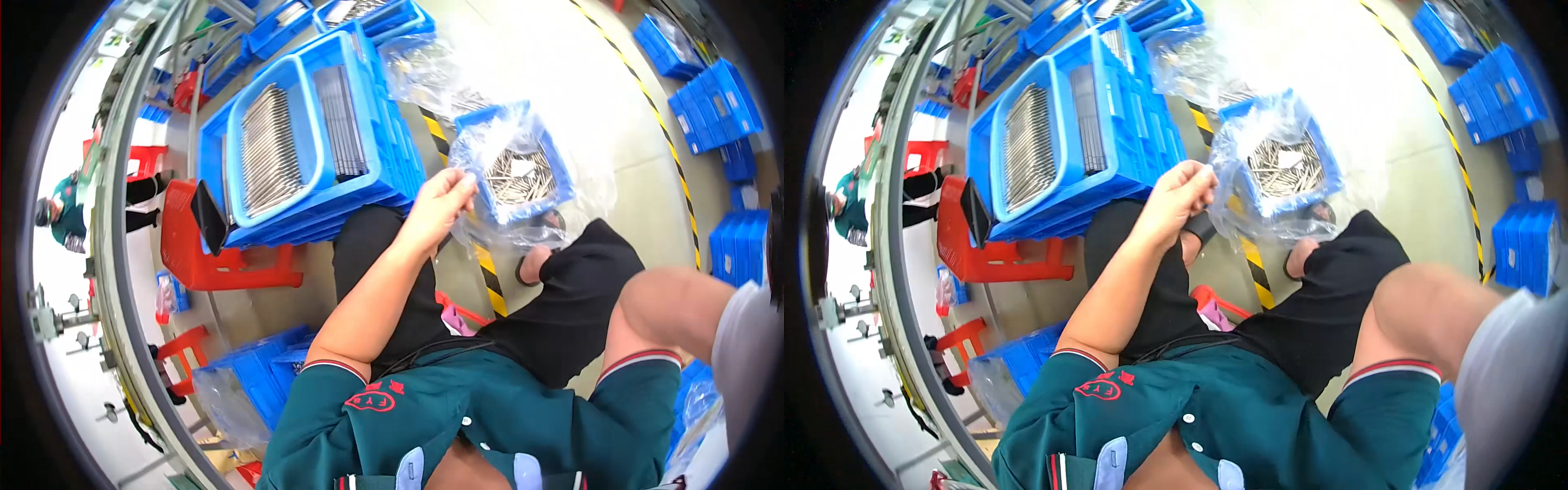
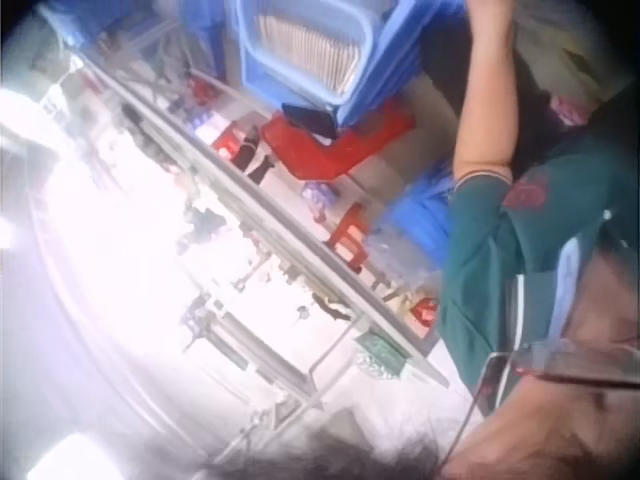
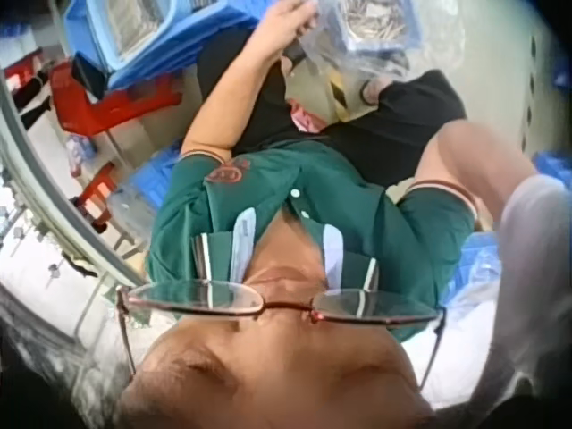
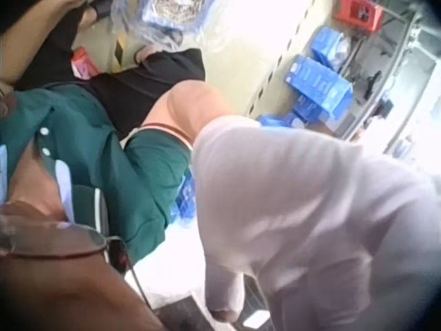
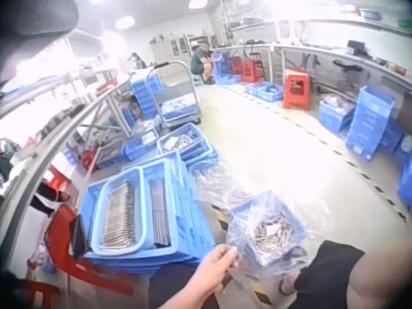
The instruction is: The person sits on the floor and repeatedly picks up small metal rods from a plastic bag, inspects them, and places them into a blue crate. The person handles the rods in small batches, aligning them before depositing them into the crate.
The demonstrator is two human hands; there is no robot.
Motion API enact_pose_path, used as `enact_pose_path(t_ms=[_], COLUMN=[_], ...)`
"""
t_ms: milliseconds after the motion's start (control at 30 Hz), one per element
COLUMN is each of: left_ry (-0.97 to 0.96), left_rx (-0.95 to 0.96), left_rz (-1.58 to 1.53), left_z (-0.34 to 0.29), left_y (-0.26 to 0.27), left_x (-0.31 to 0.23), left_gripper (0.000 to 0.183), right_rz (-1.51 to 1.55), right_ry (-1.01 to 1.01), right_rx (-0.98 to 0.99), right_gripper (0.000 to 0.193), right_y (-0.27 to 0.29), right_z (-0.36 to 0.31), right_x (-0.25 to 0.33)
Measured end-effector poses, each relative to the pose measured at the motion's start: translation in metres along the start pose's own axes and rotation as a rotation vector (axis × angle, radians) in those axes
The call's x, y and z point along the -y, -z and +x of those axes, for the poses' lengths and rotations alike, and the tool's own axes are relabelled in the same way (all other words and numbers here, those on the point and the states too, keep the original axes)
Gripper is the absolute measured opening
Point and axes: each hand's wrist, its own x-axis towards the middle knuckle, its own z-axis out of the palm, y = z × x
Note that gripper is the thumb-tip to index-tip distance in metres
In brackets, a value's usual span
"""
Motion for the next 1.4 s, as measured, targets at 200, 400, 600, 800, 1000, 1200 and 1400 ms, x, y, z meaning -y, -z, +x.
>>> enact_pose_path(t_ms=[200, 400, 600, 800, 1000, 1200, 1400], left_ry=[0.021, 0.051, 0.078, 0.124, 0.162, 0.185, 0.201], left_rx=[-0.06, -0.085, -0.103, -0.084, -0.071, -0.062, -0.044], left_rz=[-0.074, -0.09, -0.101, -0.067, -0.057, -0.038, 0.0], left_z=[-0.005, -0.003, -0.002, 0.002, 0.002, 0.005, 0.006], left_y=[0.013, 0.016, 0.02, 0.014, 0.011, 0.008, 0.006], left_x=[-0.002, -0.006, -0.006, -0.008, -0.011, -0.009, -0.01], left_gripper=[0.024, 0.022, 0.022, 0.022, 0.022, 0.022, 0.021], right_rz=[-0.232, -0.516, 0.03, -0.207, -0.425, -0.533, -0.561], right_ry=[-0.085, -0.572, -1.285, -1.158, -0.903, -0.919, -0.799], right_rx=[-0.399, -0.29, 0.457, 1.028, 1.14, 1.079, 1.134], right_gripper=[0.022, 0.023, 0.031, 0.028, 0.025, 0.027, 0.025], right_y=[-0.073, -0.232, -0.352, -0.389, -0.419, -0.451, -0.454], right_z=[0.016, -0.077, -0.23, -0.254, -0.268, -0.285, -0.29], right_x=[-0.094, -0.242, -0.209, -0.194, -0.193, -0.198, -0.199])
